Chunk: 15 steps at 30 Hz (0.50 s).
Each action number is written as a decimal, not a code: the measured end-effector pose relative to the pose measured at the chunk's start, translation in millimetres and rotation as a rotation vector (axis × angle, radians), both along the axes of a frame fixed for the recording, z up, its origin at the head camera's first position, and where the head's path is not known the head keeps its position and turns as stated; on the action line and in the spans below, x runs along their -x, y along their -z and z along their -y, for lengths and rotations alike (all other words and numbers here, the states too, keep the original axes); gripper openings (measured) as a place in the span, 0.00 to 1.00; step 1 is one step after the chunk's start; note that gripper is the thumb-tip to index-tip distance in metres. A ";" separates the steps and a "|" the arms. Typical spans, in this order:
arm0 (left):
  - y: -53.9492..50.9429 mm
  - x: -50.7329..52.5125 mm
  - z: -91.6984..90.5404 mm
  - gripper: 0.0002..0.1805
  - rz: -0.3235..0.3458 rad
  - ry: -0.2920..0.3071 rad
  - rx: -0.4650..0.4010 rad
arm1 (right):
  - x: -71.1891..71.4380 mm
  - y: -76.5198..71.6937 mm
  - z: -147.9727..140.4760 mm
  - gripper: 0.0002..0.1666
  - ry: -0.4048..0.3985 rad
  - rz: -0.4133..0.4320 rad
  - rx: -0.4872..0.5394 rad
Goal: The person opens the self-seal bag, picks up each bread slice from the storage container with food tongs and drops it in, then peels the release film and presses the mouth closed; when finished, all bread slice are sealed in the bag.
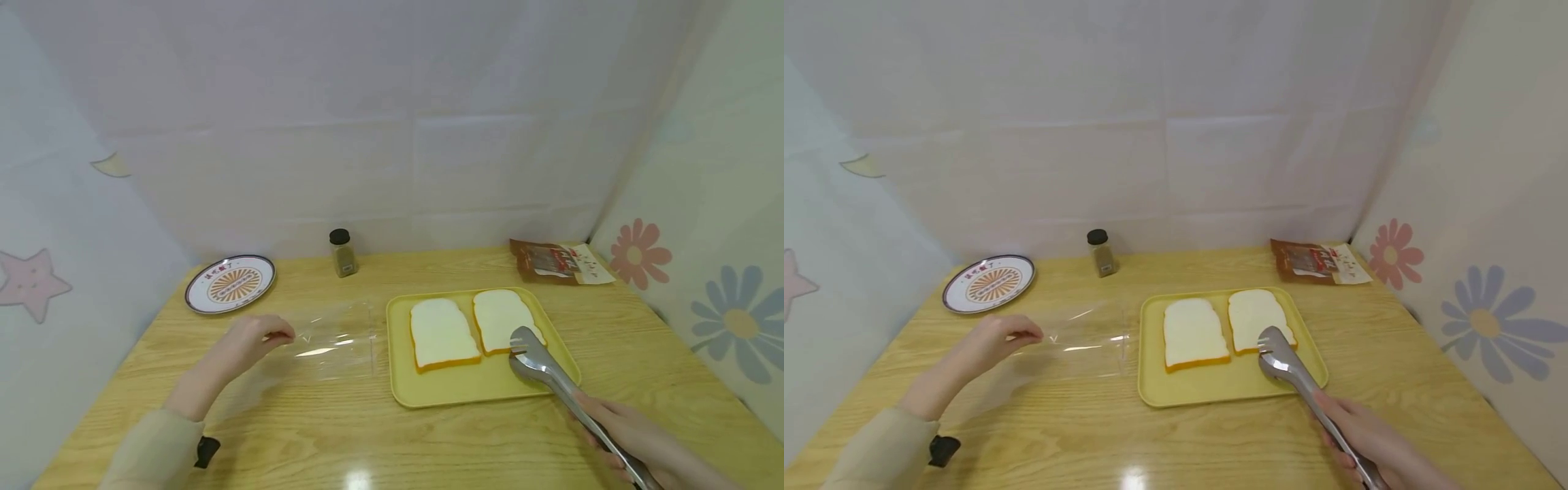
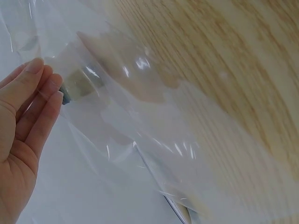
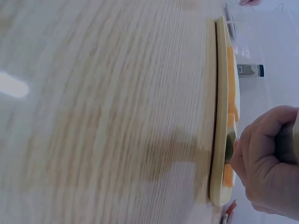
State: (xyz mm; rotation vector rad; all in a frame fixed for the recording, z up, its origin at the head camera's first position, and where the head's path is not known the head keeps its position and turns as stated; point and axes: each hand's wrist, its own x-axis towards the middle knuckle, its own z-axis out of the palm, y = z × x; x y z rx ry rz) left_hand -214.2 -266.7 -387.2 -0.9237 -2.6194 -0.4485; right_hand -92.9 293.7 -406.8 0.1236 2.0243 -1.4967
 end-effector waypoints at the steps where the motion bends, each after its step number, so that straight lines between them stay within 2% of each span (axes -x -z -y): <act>1: -0.2 0.1 -0.1 0.09 0.001 0.001 -0.004 | 1.5 -0.3 1.7 0.38 0.008 0.004 -0.008; 6: -1.4 -0.6 -0.1 0.10 0.014 0.006 -0.013 | 9.1 -0.2 7.4 0.37 0.019 0.001 -0.001; 11: -1.0 -0.2 -0.5 0.10 0.015 0.004 -0.015 | 21.2 1.7 11.2 0.31 -0.019 -0.035 0.049; 15: -1.5 0.2 -2.1 0.10 0.011 0.004 -0.023 | 31.0 2.6 14.5 0.30 -0.030 -0.054 0.062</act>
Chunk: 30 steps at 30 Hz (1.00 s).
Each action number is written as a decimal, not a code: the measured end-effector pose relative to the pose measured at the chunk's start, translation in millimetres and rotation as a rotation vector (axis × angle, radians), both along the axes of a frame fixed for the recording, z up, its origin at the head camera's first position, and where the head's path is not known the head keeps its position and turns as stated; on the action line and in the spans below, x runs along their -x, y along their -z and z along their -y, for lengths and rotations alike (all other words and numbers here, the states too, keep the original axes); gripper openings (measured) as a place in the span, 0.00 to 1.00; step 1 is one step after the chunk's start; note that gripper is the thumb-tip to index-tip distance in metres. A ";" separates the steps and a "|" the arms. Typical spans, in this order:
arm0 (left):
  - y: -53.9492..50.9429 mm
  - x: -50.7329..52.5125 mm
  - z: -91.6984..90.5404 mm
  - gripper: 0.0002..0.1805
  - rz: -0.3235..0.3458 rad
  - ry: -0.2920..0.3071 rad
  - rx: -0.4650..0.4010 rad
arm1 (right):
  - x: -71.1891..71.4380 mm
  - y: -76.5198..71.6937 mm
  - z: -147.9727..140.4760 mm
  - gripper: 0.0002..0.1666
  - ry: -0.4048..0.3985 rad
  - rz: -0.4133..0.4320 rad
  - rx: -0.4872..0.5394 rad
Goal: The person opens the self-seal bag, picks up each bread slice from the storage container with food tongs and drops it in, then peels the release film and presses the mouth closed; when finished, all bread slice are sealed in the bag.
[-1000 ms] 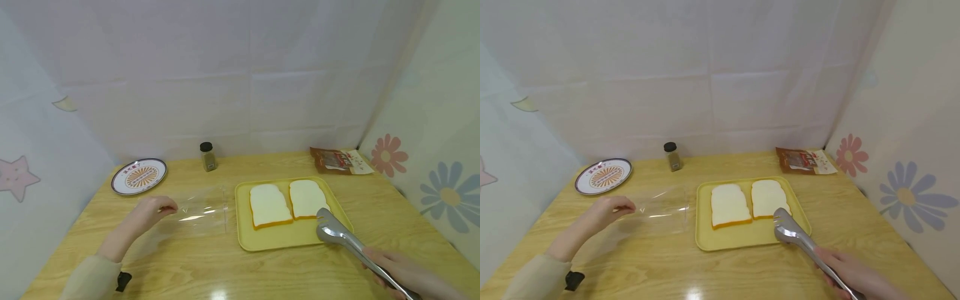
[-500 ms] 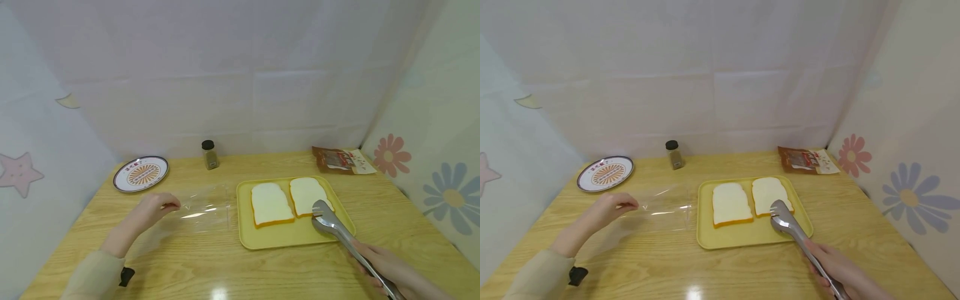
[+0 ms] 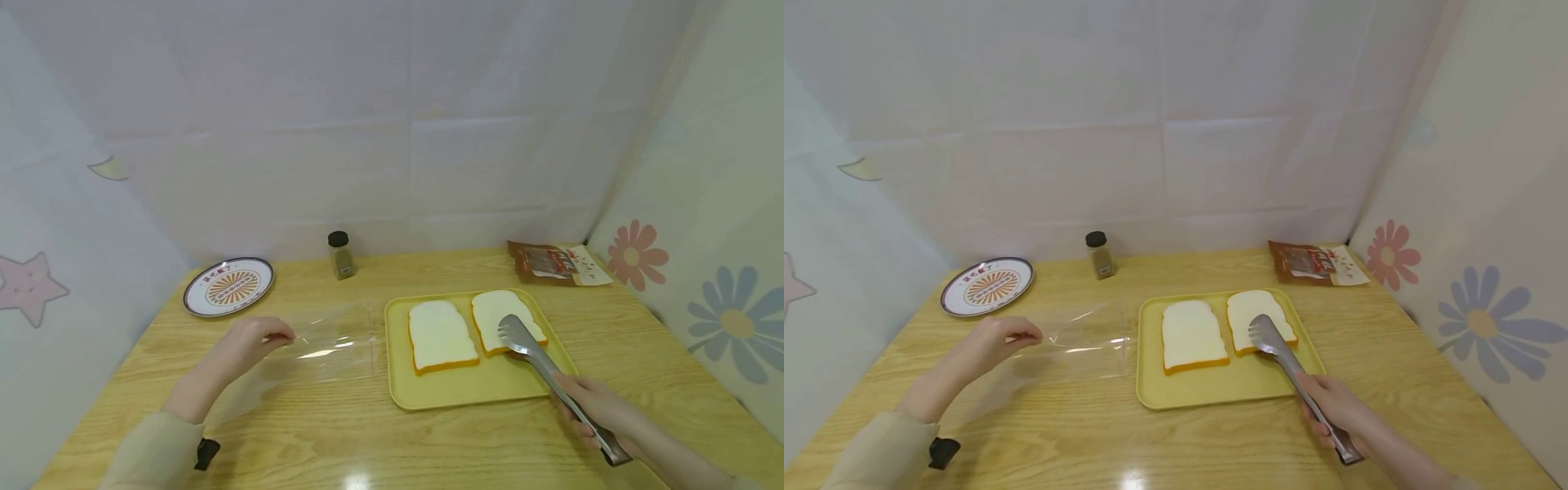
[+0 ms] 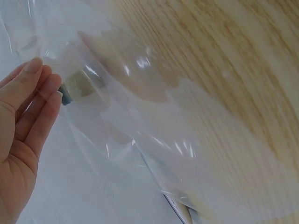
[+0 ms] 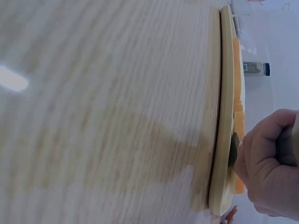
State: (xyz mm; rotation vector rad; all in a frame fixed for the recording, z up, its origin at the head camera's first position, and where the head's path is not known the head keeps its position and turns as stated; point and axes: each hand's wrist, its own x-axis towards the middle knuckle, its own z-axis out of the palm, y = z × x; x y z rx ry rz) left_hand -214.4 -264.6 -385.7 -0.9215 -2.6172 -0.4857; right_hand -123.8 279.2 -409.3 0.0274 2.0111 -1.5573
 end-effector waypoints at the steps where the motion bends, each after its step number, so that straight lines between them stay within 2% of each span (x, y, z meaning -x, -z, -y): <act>1: -0.2 -0.4 0.0 0.10 0.001 0.002 -0.002 | 2.3 0.3 1.2 0.30 0.007 -0.005 -0.002; 8: 0.7 -2.4 -0.4 0.09 -0.001 0.019 -0.013 | 19.2 3.5 9.0 0.33 0.045 -0.036 -0.049; 13: 1.6 -1.3 -0.6 0.08 -0.005 0.019 -0.010 | 25.7 1.2 10.2 0.35 0.054 -0.037 -0.081; 22: 1.4 2.0 0.4 0.07 0.027 0.009 0.003 | 30.2 -4.4 3.5 0.31 0.000 -0.147 -0.206; 26: 1.6 1.4 1.3 0.07 0.048 0.014 0.009 | 31.9 -4.2 -2.5 0.28 -0.050 -0.203 -0.234; 30: 1.4 1.0 1.9 0.07 0.044 0.027 0.010 | 34.2 -3.8 -6.7 0.26 -0.061 -0.268 -0.284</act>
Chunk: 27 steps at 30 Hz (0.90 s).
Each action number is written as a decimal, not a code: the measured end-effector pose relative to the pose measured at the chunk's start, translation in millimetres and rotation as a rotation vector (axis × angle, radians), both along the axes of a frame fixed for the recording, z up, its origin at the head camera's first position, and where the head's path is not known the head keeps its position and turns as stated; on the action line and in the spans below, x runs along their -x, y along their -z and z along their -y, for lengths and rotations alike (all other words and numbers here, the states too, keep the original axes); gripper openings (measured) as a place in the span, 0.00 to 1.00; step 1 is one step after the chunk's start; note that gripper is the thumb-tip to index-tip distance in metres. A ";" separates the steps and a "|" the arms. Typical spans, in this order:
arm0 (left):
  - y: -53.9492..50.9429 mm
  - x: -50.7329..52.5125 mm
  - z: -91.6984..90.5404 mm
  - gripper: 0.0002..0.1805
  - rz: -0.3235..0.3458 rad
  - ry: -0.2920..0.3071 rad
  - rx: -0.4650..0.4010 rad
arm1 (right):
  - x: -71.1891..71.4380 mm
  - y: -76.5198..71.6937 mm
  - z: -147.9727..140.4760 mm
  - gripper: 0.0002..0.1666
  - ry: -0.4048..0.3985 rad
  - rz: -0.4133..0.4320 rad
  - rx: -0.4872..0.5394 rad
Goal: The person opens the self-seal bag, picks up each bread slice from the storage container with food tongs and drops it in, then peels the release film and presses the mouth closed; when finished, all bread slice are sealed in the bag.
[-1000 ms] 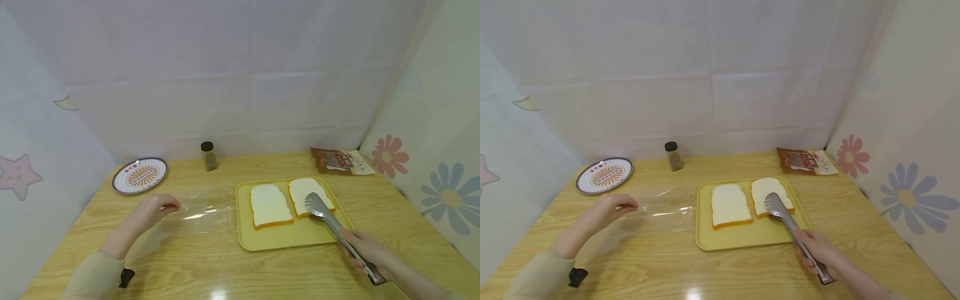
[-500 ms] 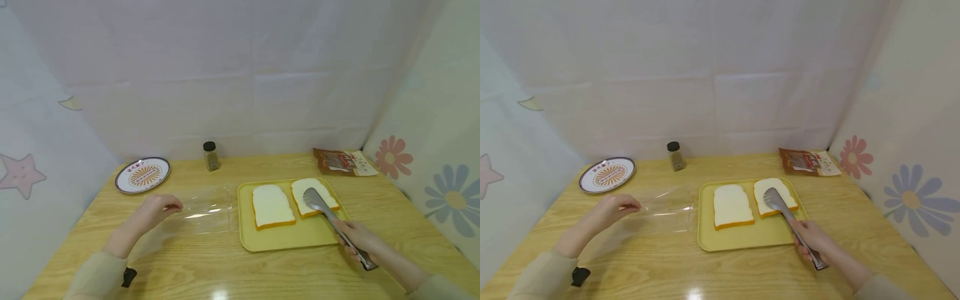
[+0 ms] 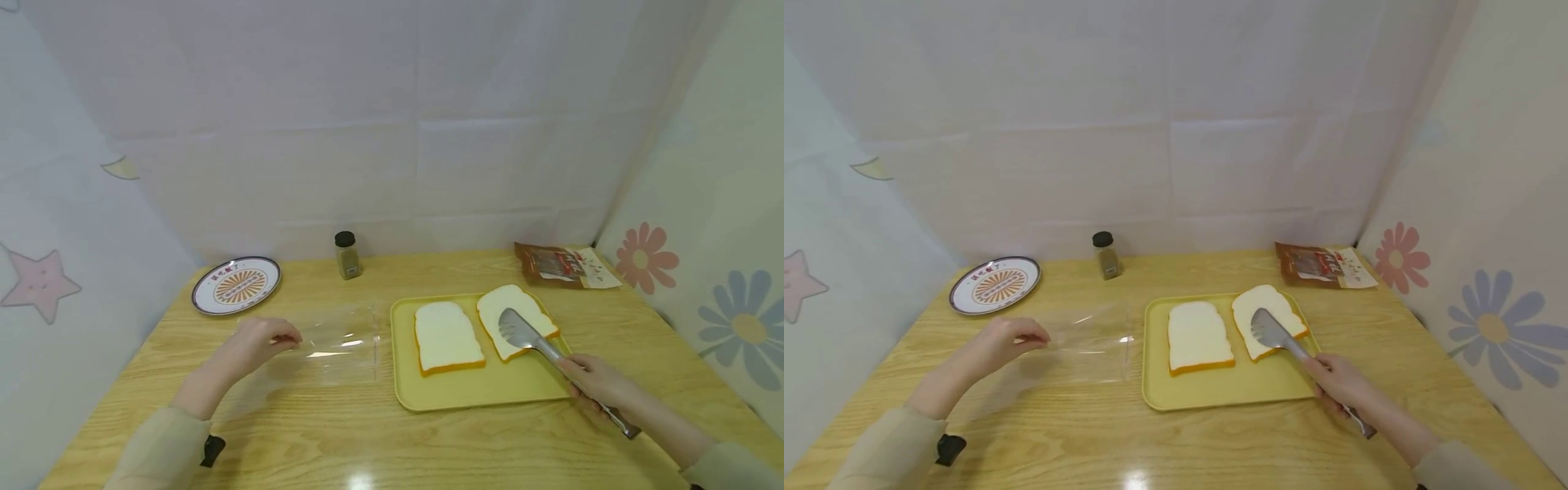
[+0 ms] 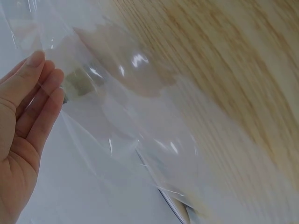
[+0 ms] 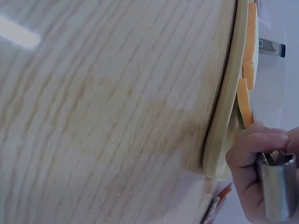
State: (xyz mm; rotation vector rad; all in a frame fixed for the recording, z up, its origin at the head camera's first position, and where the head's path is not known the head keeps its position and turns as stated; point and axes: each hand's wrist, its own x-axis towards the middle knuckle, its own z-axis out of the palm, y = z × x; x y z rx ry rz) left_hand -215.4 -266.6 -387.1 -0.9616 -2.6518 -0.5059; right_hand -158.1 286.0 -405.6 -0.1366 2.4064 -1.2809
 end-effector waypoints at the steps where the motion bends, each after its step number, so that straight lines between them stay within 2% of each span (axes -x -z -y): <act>1: 0.4 0.1 -0.2 0.07 -0.002 0.004 -0.001 | 0.0 0.0 -0.8 0.26 0.001 -0.022 -0.007; 5: 1.2 0.3 -0.6 0.06 0.004 0.002 -0.001 | -1.0 -1.6 -4.3 0.25 0.005 -0.136 -0.022; 8: 0.9 -0.2 -0.9 0.06 0.018 -0.009 0.001 | -1.6 -7.7 -7.3 0.26 0.015 -0.168 -0.027; 11: 0.5 -0.8 -0.7 0.05 0.027 -0.012 0.000 | -0.9 -17.2 -9.5 0.28 0.019 -0.134 -0.021; 19: 1.1 0.6 -0.5 0.06 0.008 0.002 -0.008 | 1.9 -39.6 -2.4 0.29 -0.047 -0.041 -0.048; 24: 2.5 1.7 -0.9 0.06 0.008 0.010 -0.001 | 4.6 -43.3 13.2 0.30 -0.073 0.044 -0.019; 27: 3.0 1.8 -1.3 0.06 0.007 0.012 -0.003 | 8.0 -41.2 22.8 0.29 -0.121 0.059 -0.002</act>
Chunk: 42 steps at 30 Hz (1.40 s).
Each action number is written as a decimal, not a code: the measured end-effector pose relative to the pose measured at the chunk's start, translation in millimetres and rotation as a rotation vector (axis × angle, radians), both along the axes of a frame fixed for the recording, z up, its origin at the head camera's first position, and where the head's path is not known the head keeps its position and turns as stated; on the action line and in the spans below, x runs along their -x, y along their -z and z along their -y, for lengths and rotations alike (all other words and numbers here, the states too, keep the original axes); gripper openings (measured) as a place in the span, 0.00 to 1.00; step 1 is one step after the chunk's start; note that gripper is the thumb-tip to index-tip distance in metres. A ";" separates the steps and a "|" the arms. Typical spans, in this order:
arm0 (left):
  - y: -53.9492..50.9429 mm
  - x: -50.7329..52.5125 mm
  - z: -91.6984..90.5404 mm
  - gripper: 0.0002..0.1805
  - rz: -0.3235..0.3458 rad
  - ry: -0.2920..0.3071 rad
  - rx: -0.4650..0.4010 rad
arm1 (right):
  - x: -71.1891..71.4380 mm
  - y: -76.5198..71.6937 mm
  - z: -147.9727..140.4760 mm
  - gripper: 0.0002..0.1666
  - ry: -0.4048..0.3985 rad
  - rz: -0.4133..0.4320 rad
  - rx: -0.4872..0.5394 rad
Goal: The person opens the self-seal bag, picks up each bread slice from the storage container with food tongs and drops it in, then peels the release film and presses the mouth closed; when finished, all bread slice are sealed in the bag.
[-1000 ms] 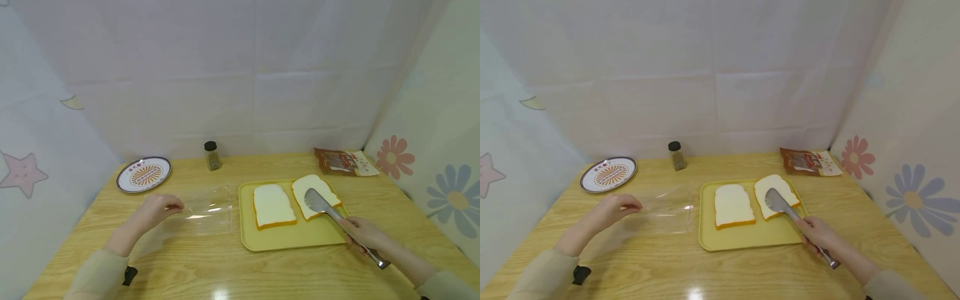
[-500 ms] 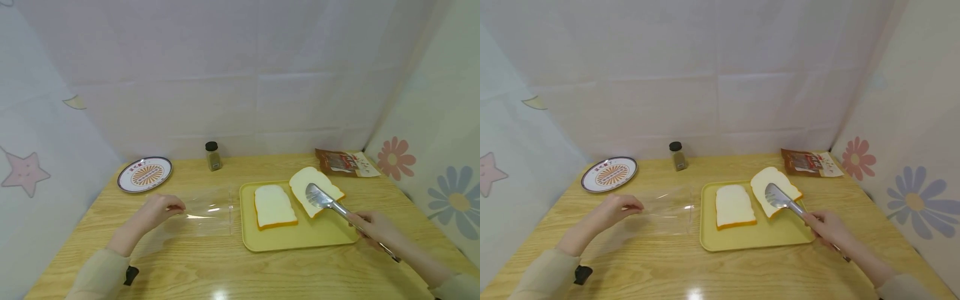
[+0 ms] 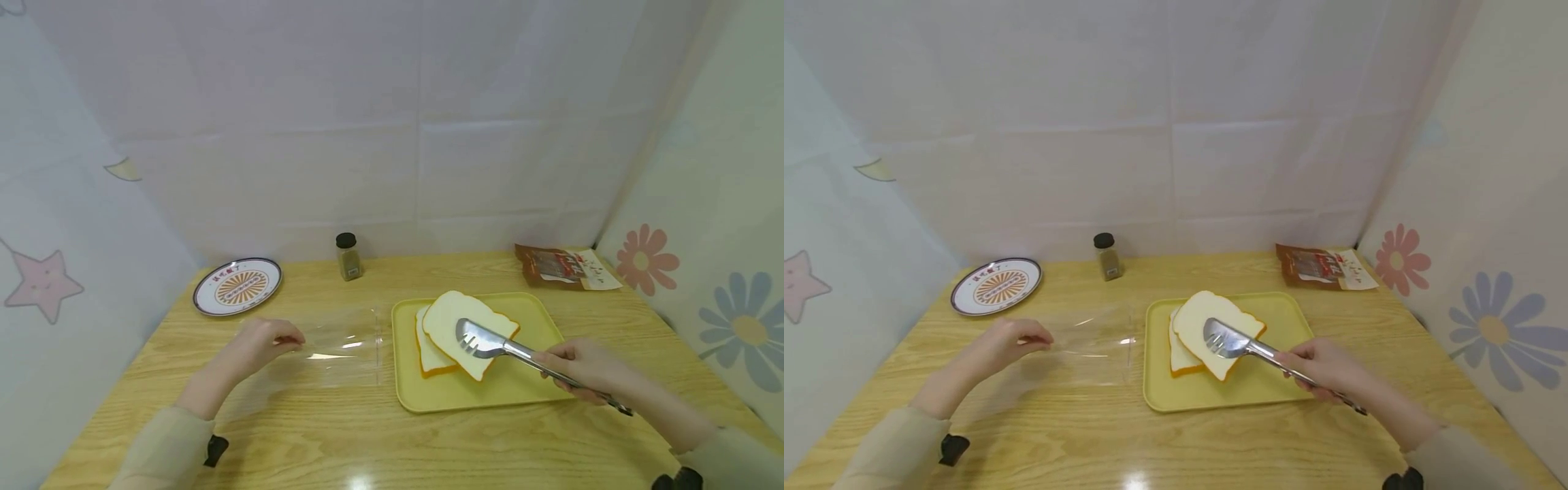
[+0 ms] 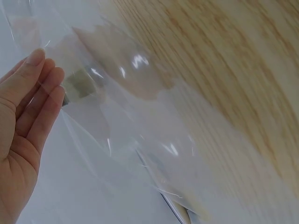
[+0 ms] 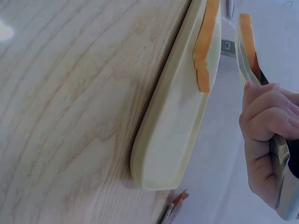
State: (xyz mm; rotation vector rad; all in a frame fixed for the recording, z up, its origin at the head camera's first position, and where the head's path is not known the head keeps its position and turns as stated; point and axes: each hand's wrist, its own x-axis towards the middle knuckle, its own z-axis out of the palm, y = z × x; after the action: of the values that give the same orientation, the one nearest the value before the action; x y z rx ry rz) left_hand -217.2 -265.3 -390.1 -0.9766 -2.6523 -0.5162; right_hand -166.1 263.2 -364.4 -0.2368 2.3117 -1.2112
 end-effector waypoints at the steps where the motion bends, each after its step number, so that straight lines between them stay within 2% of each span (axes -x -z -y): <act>1: 0.3 0.0 0.0 0.06 -0.001 0.000 -0.002 | 1.8 1.0 3.5 0.29 -0.019 -0.001 0.005; 8: 0.3 0.2 0.0 0.07 0.008 0.024 -0.017 | 16.0 4.2 33.5 0.29 -0.147 -0.060 0.019; 14: 0.4 1.4 -0.7 0.07 0.006 0.040 -0.015 | 25.1 1.3 57.0 0.28 -0.185 -0.090 -0.005; 22: 1.5 0.4 -2.5 0.07 0.017 0.052 -0.023 | 39.2 0.7 74.9 0.28 -0.231 -0.051 -0.029; 29: 0.2 0.4 -4.3 0.06 0.024 0.031 -0.006 | 58.9 4.5 82.5 0.32 -0.302 0.042 0.012; 34: 0.6 1.6 -5.2 0.06 0.021 0.034 -0.009 | 69.3 4.4 90.9 0.30 -0.350 0.072 0.008; 42: 1.7 3.7 -5.7 0.07 0.015 0.058 -0.029 | 80.7 6.4 106.0 0.25 -0.379 0.100 -0.001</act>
State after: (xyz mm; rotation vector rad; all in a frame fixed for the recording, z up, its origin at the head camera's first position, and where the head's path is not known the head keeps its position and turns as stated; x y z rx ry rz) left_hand -220.9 -259.6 -391.8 -1.0483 -2.6286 -0.5756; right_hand -246.8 157.2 -370.8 -0.5717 2.0614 -1.0044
